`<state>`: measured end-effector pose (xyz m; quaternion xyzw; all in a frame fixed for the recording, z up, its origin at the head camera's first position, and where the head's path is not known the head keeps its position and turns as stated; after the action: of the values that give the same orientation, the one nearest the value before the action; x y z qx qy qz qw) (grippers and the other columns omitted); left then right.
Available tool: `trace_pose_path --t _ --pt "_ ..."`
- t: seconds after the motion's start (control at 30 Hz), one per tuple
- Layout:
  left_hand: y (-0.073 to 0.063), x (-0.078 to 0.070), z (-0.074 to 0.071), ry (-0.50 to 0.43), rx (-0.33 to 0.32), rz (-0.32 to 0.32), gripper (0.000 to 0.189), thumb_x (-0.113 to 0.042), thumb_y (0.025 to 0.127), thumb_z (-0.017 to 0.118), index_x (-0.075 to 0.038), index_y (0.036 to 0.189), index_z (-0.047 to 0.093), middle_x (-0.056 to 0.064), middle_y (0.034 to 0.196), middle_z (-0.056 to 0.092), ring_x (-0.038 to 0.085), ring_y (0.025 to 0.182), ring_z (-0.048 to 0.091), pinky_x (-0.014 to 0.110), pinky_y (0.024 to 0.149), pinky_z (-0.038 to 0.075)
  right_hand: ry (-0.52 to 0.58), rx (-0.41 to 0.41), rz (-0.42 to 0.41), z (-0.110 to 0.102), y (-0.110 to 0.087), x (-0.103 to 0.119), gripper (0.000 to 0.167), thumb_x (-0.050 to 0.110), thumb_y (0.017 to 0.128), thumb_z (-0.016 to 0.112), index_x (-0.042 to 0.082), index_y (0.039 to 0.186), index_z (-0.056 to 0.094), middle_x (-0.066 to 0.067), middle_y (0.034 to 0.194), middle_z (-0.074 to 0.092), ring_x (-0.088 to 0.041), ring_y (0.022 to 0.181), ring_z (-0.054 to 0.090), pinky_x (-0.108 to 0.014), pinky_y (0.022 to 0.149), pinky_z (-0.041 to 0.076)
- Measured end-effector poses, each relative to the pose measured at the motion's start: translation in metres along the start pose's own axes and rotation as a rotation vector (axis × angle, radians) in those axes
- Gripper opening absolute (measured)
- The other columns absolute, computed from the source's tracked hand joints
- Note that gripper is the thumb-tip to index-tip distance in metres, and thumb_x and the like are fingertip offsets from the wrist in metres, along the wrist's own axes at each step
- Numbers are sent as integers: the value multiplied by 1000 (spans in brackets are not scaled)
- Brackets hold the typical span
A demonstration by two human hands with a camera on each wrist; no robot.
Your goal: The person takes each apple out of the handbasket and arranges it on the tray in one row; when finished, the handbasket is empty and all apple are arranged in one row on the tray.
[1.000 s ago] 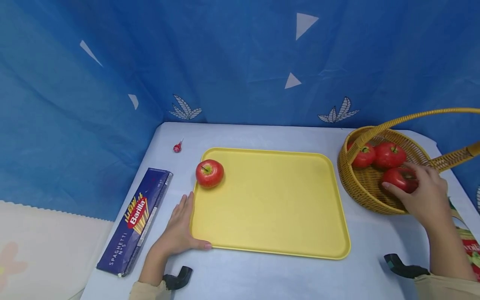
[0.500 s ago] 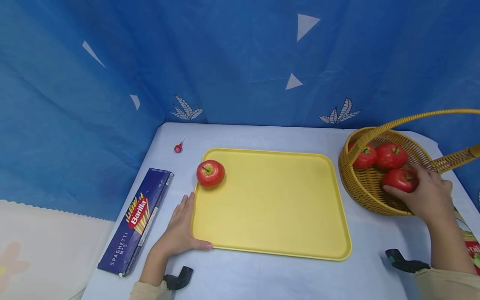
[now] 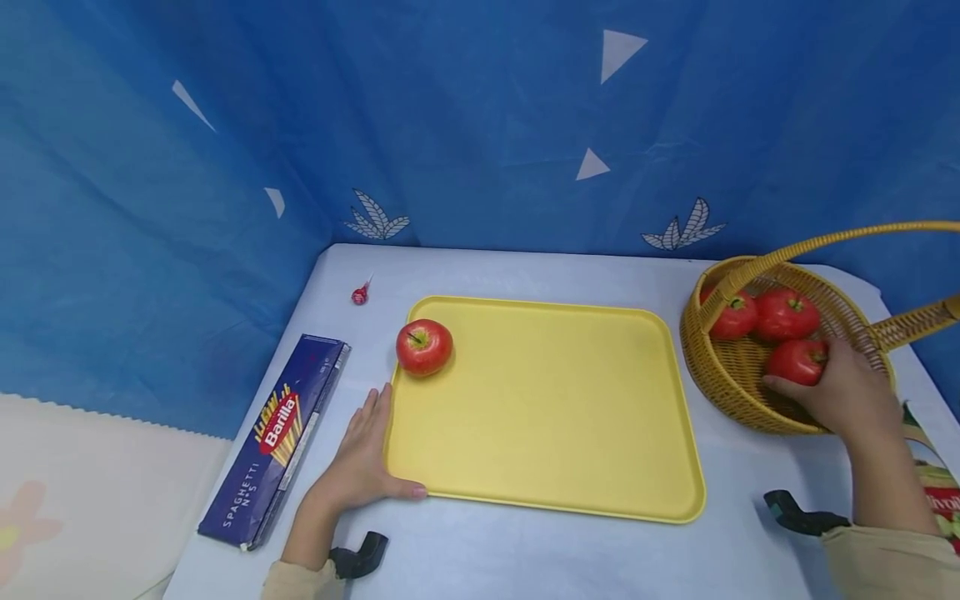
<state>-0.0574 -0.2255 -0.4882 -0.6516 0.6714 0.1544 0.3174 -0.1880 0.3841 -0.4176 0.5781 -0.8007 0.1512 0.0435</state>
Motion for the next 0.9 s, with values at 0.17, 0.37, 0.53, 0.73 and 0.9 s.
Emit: trace_pose_path --t 0.17,0.37,0.53,0.73,0.9 --pt "0 0 0 0 4 -7 158 -68 46 89 -16 160 -7 14 168 0 35 156 -4 59 124 2 36 -42 2 1 -4 2 117 63 81 70 -14 149 15 -46 136 30 -61 119 32 -77 91 40" --pt "0 -1 -1 -5 1 1 158 -68 46 89 -14 160 -6 14 168 1 35 156 -4 58 124 3 108 -159 10 -8 -19 11 107 53 86 70 -8 154 14 -42 144 28 -60 131 27 -78 89 42" --pt "-1 -2 -2 -8 -2 4 159 -68 46 89 -13 160 -5 15 168 2 35 156 -4 58 124 3 180 -240 -32 -20 -42 30 100 39 86 75 -2 156 17 -37 149 27 -56 140 21 -79 85 42" --pt "-1 -2 -2 -13 4 -2 157 -67 47 89 -13 160 -6 15 168 1 35 156 -4 59 124 2 260 -358 -196 -33 -77 69 96 28 79 84 5 155 29 -30 149 36 -49 140 28 -79 84 42" --pt "0 -2 -1 -12 9 -10 157 -67 47 89 -15 160 -6 14 169 1 34 156 -4 58 124 2 319 -324 -354 -32 -103 110 98 26 72 90 11 152 36 -26 146 39 -48 132 37 -78 82 44"
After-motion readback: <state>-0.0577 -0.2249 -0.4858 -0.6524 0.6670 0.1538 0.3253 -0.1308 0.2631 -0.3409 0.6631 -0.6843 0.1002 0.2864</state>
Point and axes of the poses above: each hand's wrist, its own y-axis towards the middle knuckle, its own z-axis out of the palm, x = y × z, the point moved 4 cm from there along y, towards the middle knuckle
